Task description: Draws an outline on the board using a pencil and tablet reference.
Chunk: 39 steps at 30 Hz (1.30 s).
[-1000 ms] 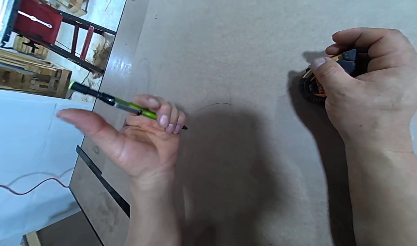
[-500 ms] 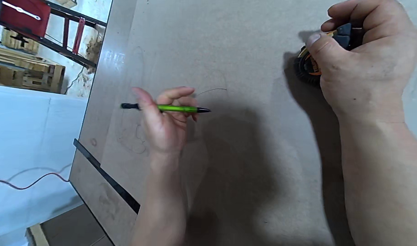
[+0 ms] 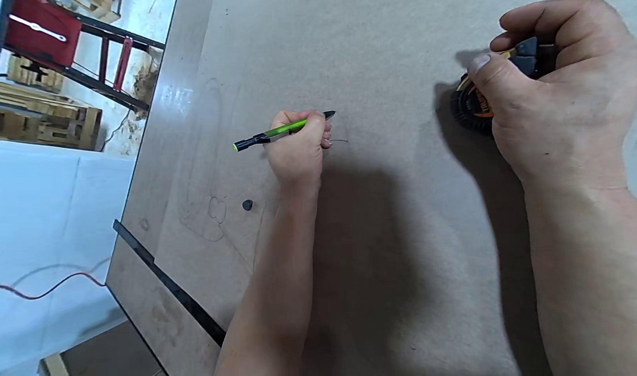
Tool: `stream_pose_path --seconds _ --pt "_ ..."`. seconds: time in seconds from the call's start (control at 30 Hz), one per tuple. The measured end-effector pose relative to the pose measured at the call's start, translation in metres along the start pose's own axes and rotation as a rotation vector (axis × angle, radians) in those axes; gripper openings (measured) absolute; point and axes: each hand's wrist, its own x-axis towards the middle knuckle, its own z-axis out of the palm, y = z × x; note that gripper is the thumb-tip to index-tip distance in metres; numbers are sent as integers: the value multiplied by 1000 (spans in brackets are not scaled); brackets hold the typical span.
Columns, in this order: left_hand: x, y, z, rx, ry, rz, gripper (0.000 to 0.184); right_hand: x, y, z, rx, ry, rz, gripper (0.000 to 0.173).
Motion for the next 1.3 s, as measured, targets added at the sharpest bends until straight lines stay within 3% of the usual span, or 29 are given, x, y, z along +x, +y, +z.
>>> stream_pose_path --seconds 0.4,0.8,1.0,1.3 --pt "-3 -2 8 49 107 45 16 0 0 -1 -19 -1 -13 35" --pt "-3 -2 9 68 92 54 17 1 2 0 -9 3 -22 35" --pt "-2 -3 4 57 6 65 16 1 2 1 -10 6 -16 34" --pt "-2 -2 6 58 45 54 17 1 2 0 -3 5 -20 34"
